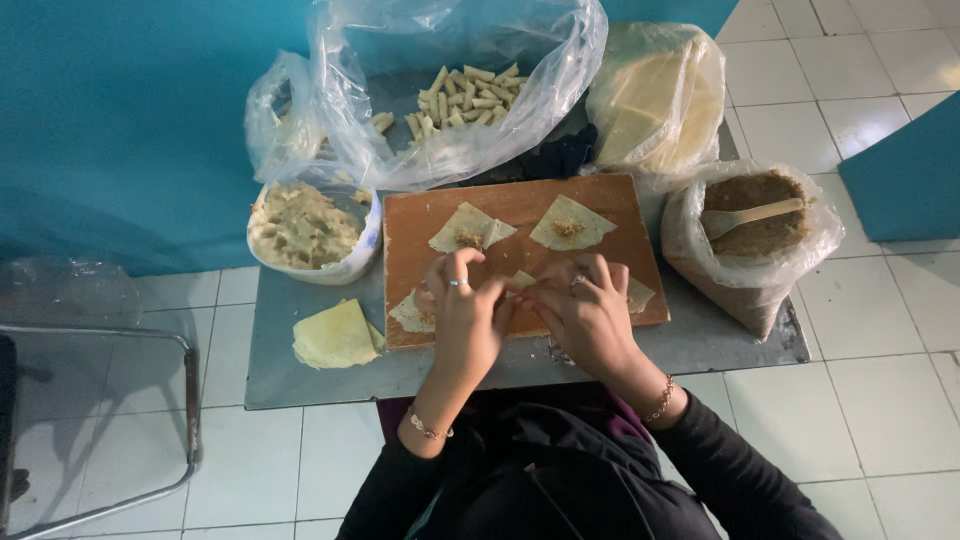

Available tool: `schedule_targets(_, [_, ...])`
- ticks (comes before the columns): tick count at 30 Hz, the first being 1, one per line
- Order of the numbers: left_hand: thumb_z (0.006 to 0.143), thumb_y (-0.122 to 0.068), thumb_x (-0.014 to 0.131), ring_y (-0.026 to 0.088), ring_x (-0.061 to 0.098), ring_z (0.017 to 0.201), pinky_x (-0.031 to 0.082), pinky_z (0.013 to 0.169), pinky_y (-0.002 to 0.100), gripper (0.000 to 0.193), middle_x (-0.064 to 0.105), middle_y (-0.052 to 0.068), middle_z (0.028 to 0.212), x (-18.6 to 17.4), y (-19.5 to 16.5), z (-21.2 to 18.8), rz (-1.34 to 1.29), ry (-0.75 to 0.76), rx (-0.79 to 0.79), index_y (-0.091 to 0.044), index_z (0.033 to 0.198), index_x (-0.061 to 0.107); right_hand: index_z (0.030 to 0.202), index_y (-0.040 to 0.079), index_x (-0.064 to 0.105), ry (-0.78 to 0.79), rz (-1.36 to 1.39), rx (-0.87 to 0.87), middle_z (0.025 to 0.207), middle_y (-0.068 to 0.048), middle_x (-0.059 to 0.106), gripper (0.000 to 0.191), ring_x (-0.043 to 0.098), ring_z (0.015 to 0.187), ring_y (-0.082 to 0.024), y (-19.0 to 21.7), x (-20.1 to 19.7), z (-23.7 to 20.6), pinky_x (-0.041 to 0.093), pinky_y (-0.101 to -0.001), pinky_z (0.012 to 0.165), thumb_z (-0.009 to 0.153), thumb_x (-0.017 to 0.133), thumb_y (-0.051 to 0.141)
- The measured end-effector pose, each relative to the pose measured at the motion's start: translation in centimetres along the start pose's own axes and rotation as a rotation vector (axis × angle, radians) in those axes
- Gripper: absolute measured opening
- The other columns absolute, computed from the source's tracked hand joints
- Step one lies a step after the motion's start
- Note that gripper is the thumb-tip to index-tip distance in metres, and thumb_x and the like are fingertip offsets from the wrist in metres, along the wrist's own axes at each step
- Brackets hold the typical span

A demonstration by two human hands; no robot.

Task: The person folds triangular pastry wrappers filled with a scoop of filling, pinching the edges closed by hand and setting the folded pastries aside. They place new wrappers on the board, spoon filling onto them, and fold them one at a time.

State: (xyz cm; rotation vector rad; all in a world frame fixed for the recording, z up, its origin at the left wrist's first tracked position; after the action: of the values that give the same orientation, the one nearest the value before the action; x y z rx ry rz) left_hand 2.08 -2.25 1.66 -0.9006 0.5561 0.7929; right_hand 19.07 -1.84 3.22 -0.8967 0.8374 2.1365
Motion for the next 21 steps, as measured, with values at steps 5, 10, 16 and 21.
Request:
schedule_targets(5, [0.08, -0.02, 0.08, 0.036, 0.041, 0.131, 0.027, 0.1, 0.059, 0.014, 0.051, 0.004, 0.137, 0.3, 0.2, -0.8, 0.082, 0.017, 0.029, -0.015, 0.093, 0.08, 0.1, 0.032, 0.081, 0.005, -0.103, 0.013, 0.114, 0.008, 0.063, 0.02, 0.05, 0.119, -0.025, 0.3, -0.2, -0.1, 0.032, -0.0478, 0.097, 0.082, 0.076, 0.026])
schedule_targets(10, [0.085, -0.029, 0.078, 0.035, 0.041, 0.128, 0.023, 0.099, 0.062, 0.014, 0.052, 0.003, 0.135, 0.6, 0.3, -1.0, 0.112, -0.028, 0.078, -0.017, 0.091, 0.082, 0.104, 0.031, 0.08, 0.015, -0.152, 0.02, 0.121, 0.007, 0.063, 0.021, 0.048, 0.123, -0.025, 0.6, -0.5, -0.2, 0.03, -0.0491, 0.095, 0.084, 0.076, 0.027])
schedule_targets(16, [0.092, -0.027, 0.077, 0.036, 0.037, 0.133, 0.026, 0.108, 0.052, 0.019, 0.048, 0.005, 0.145, 0.8, 0.4, -1.2, 0.089, -0.014, 0.099, -0.014, 0.105, 0.081, 0.105, 0.033, 0.078, 0.035, -0.135, 0.036, 0.126, 0.004, 0.059, 0.021, 0.046, 0.125, -0.028, 0.7, -0.2, -0.3, 0.028, -0.0499, 0.096, 0.084, 0.076, 0.027])
schedule_targets(21, [0.087, -0.025, 0.077, 0.039, 0.033, 0.133, 0.024, 0.108, 0.052, 0.027, 0.042, 0.01, 0.151, 1.2, 0.2, -1.2, 0.062, -0.044, 0.037, -0.016, 0.112, 0.08, 0.105, 0.032, 0.077, 0.032, -0.147, 0.038, 0.131, 0.003, 0.058, 0.026, 0.042, 0.128, -0.032, 0.4, 0.4, -0.1, 0.028, -0.0511, 0.099, 0.081, 0.076, 0.021])
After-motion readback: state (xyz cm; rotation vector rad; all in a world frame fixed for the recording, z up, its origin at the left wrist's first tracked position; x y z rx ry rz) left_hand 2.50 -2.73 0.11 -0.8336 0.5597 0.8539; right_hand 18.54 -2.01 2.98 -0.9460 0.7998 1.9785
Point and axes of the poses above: each hand's wrist, its own z-axis towards the middle knuckle, its own x-axis out of the palm, y = z × x, the point moved 2 cm from there along z, towards the middle knuckle
